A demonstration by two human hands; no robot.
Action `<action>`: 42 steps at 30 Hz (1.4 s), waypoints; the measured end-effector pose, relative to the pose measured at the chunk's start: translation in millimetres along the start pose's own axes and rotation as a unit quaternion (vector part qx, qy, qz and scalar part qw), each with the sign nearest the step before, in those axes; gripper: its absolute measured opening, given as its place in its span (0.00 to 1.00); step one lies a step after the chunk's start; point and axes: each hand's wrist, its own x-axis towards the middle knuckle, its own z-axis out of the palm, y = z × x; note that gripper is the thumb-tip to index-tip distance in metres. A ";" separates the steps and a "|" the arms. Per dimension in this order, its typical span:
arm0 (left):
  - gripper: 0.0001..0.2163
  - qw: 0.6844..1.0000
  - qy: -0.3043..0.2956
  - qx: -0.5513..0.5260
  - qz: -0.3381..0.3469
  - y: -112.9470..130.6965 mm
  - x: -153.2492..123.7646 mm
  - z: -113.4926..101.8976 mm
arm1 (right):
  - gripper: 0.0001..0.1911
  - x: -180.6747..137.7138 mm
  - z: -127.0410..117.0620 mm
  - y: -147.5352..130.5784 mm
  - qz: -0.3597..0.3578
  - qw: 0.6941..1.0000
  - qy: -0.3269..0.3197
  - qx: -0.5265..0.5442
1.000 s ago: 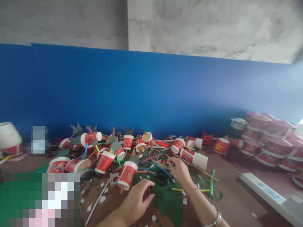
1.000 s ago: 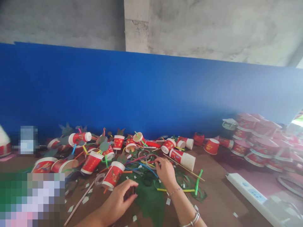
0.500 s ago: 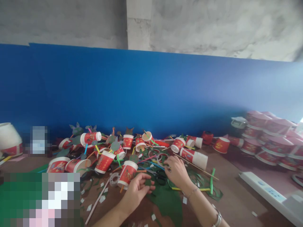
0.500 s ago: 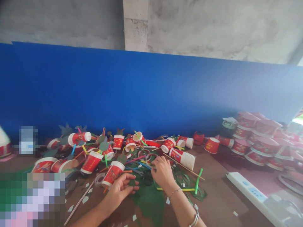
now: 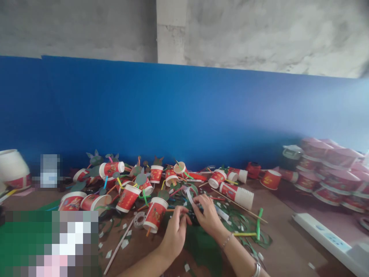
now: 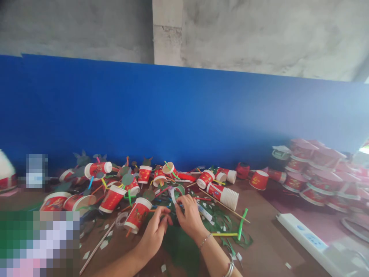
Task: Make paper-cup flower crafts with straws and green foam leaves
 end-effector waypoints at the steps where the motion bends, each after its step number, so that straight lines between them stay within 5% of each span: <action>1: 0.09 1.000 0.014 0.015 0.009 -0.5 2.7 2.3 | 0.07 -0.6 2.1 -1.1 -0.004 1.000 0.000 0.008; 8: 0.22 0.994 -0.009 0.062 0.087 -9.6 10.3 3.0 | 0.07 -2.5 11.5 -4.1 -0.045 0.998 0.027 0.036; 14: 0.27 0.997 0.015 0.049 0.054 -7.6 12.0 -7.1 | 0.06 -5.6 11.4 -4.0 -0.083 0.995 0.020 0.051; 19: 0.25 0.996 -0.002 0.056 0.070 -5.0 15.2 -12.5 | 0.07 -6.4 7.5 -6.5 -0.111 0.992 -0.030 0.051; 28: 0.23 0.971 -0.033 0.127 0.199 -14.3 12.0 -8.5 | 0.08 -2.2 9.6 -7.3 -0.135 0.990 -0.040 -0.004; 39: 0.17 0.957 0.087 0.190 0.202 -7.6 10.8 -12.4 | 0.08 -2.7 7.8 -4.8 -0.114 0.993 -0.044 0.000; 42: 0.17 0.954 0.069 0.204 0.209 -8.6 12.5 -12.5 | 0.08 -3.1 9.5 -3.9 -0.126 0.990 -0.070 -0.010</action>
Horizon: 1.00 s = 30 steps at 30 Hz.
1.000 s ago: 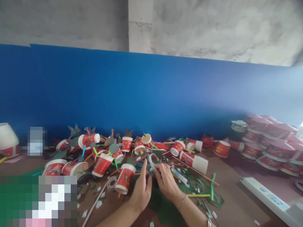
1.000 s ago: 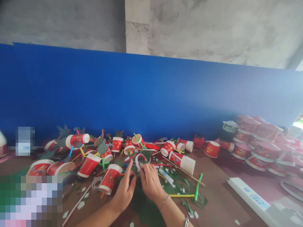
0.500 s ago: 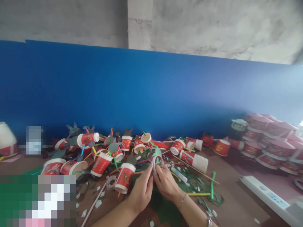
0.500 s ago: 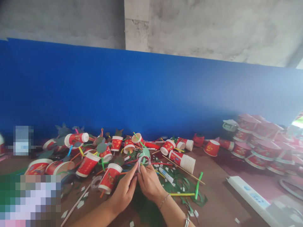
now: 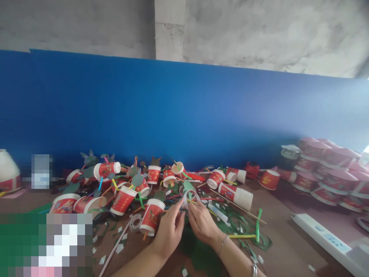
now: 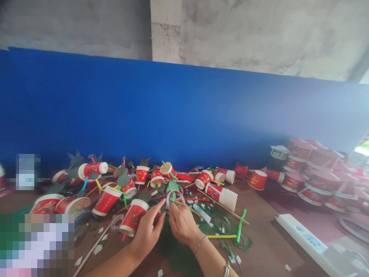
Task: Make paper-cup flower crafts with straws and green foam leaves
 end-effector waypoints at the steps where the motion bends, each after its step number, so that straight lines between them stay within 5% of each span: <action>1: 0.17 1.000 -0.012 0.002 0.010 0.3 0.2 0.0 | 0.08 -0.1 0.6 -0.1 -0.004 1.000 -0.006 -0.003; 12: 0.05 1.000 -0.003 0.006 -0.027 1.7 -0.2 3.3 | 0.09 1.0 -1.5 -5.2 -0.013 0.999 -0.023 -0.035; 21: 0.05 0.999 -0.026 0.009 -0.043 -1.6 1.0 1.7 | 0.10 0.1 -6.8 -7.8 -0.019 0.998 -0.029 -0.046; 30: 0.06 1.000 0.012 -0.010 -0.007 6.5 2.3 -6.5 | 0.14 3.9 -12.2 -23.3 0.029 0.996 0.013 0.083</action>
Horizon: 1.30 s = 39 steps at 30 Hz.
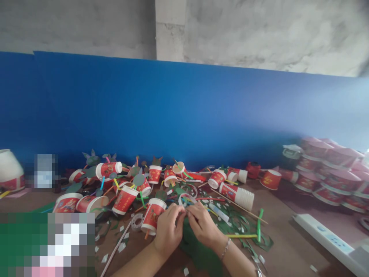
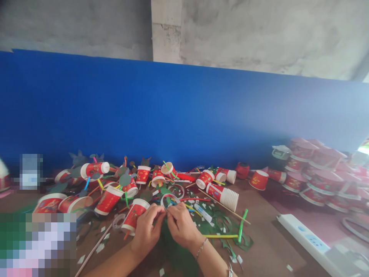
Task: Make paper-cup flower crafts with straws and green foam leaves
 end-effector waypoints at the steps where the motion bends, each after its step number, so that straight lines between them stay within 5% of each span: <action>1: 0.06 1.000 0.008 -0.015 0.005 1.4 -0.2 -1.5 | 0.15 0.5 0.1 -1.3 0.013 1.000 0.009 0.017; 7: 0.07 0.982 0.052 -0.169 -0.070 10.5 2.1 -8.8 | 0.14 1.9 -3.7 15.3 0.044 0.998 0.029 -0.024; 11: 0.13 0.924 0.021 -0.311 -0.221 11.3 3.6 -3.9 | 0.11 -0.8 -3.6 30.3 0.064 0.989 0.010 -0.136; 14: 0.17 0.875 -0.004 -0.395 -0.279 8.2 2.2 1.4 | 0.10 -2.1 -2.9 29.2 0.091 0.989 0.056 -0.103; 20: 0.20 0.852 -0.020 -0.415 -0.319 1.4 -1.0 8.1 | 0.12 0.6 -6.2 12.3 0.097 0.988 0.078 0.097; 28: 0.22 0.835 -0.013 -0.426 -0.348 -0.4 0.7 8.4 | 0.07 -0.5 -2.5 9.6 0.053 0.996 0.022 -0.072; 35: 0.21 0.815 -0.023 -0.470 -0.338 0.9 2.9 9.2 | 0.12 -8.0 6.0 32.9 0.100 0.973 0.056 -0.199; 39: 0.20 0.795 -0.023 -0.505 -0.336 -1.1 3.0 11.6 | 0.14 -9.1 6.1 37.8 0.133 0.971 0.099 -0.172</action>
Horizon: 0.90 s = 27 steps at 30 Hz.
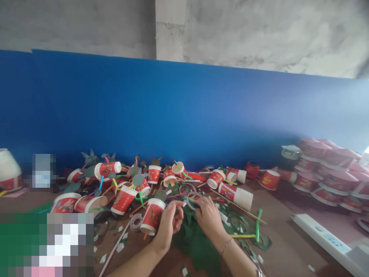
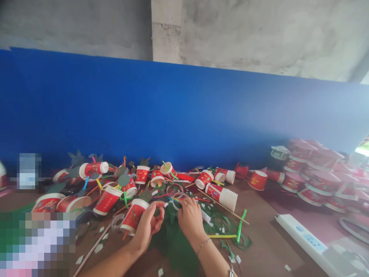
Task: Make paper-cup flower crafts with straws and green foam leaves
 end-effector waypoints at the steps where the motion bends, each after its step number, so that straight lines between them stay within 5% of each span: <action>1: 0.20 1.000 0.000 -0.006 -0.003 -0.5 0.1 -0.2 | 0.16 0.9 -2.3 -1.9 0.009 1.000 0.006 0.021; 10: 0.21 1.000 -0.010 0.009 -0.014 0.2 -2.1 2.7 | 0.05 6.4 -11.1 -22.0 0.038 0.946 -0.018 0.323; 27: 0.28 0.999 -0.003 -0.037 -0.014 4.9 -14.4 17.2 | 0.06 -2.2 -20.7 -34.5 -0.103 0.975 0.088 0.177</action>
